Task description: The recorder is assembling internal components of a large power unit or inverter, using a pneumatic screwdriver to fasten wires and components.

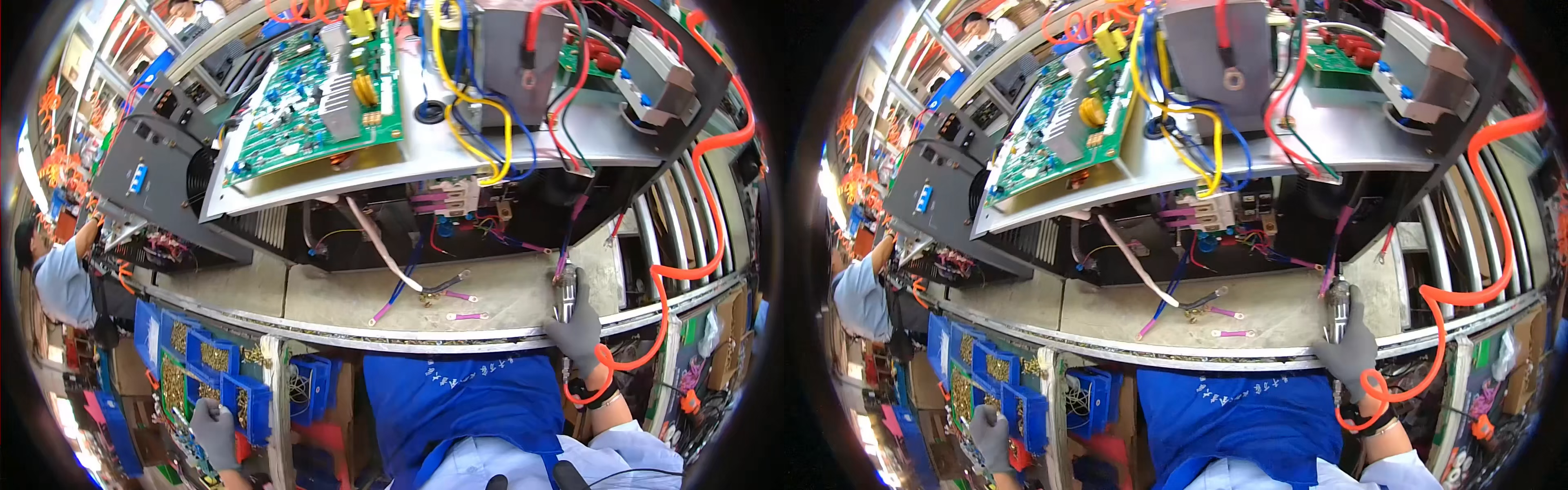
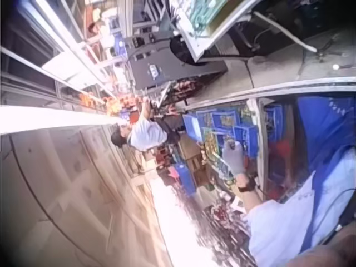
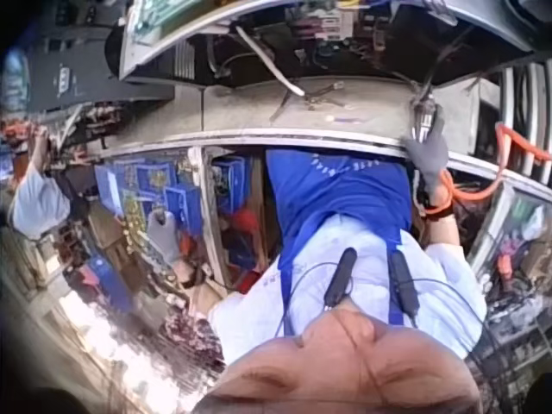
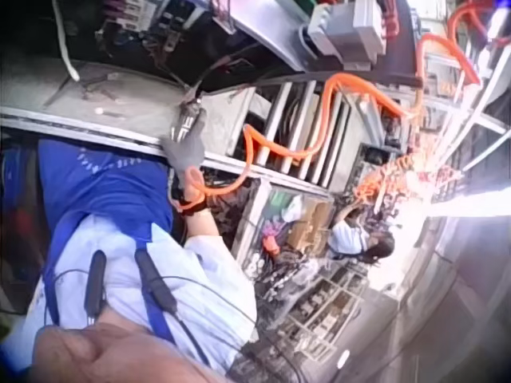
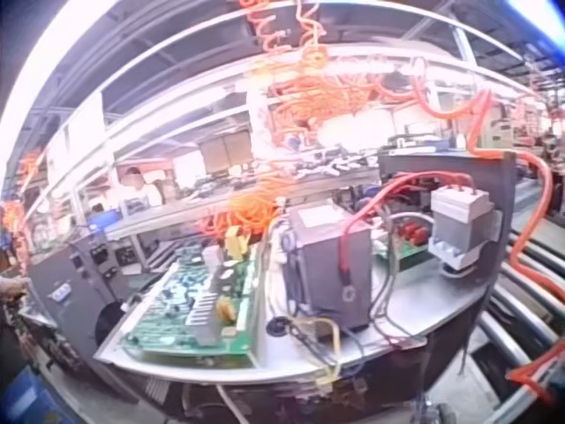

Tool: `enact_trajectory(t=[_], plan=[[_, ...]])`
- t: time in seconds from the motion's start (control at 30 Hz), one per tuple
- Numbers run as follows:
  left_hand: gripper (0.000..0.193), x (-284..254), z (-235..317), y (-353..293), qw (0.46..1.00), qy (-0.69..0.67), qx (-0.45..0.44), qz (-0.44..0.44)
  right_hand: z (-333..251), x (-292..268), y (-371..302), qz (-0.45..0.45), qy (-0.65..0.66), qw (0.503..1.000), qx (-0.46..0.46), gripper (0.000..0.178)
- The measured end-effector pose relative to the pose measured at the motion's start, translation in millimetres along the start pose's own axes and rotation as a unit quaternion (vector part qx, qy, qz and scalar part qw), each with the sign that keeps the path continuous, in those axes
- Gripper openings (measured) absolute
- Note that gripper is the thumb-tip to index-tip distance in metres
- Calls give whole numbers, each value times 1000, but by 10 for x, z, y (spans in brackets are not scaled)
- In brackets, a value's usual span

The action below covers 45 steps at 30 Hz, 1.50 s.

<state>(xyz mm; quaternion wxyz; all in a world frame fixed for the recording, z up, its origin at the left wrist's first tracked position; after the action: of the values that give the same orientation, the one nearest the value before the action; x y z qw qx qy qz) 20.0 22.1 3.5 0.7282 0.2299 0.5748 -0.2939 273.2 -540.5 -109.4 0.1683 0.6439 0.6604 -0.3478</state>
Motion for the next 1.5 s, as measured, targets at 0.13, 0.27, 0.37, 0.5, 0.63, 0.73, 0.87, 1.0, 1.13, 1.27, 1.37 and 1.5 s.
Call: enact_trajectory(t=[0.13,0.27,0.37,0.5,0.63,0.73,0.87,1.0,1.13,1.27,1.37,1.5], plan=[[16,646,1692,-302,965,-150,212,32,50,-78,60,0,-49,999,20,100],[21,1664,3392,-618,850,-214,470,-103,32,-64,20,-6,-63,998,30,102],[22,2168,4164,-705,858,-132,476,-143,44,-67,10,-11,-59,997,40,103],[25,2459,4417,-636,870,37,444,-213,20,-69,-6,2,-53,998,35,103],[28,2124,4031,-705,864,-128,461,-157,73,-66,-2,0,-61,997,37,102],[30,1715,3478,-787,857,-210,461,-92,273,3,27,4,-49,998,49,94],[29,1170,2365,-655,932,-161,319,58,604,243,180,-23,141,990,-19,92],[33,515,881,-554,984,-32,69,162,716,296,335,45,67,956,-282,93],[31,259,-334,-545,979,26,-125,159,1075,186,477,-14,86,995,-42,91],[30,347,-1046,-292,952,31,-303,-35,1178,186,558,5,151,973,-173,90],[38,443,-1319,-89,929,-53,-328,-161,1179,179,568,3,128,972,-200,90],[29,486,-1463,-14,881,-146,-374,-248,1010,134,449,-56,127,970,-200,91]])
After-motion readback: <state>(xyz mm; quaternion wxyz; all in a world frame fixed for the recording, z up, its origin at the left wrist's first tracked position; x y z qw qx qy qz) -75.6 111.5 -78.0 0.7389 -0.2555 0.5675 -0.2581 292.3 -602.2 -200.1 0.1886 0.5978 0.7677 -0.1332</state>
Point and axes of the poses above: each hand's wrist, its own y-axis towards the middle knuckle, its own x-axis out of the palm, z = x × y, the point moved 3 cm from there along y, towards the middle knuckle, and after that the axes turned 7 degrees about -z, right-handed, at the moved point
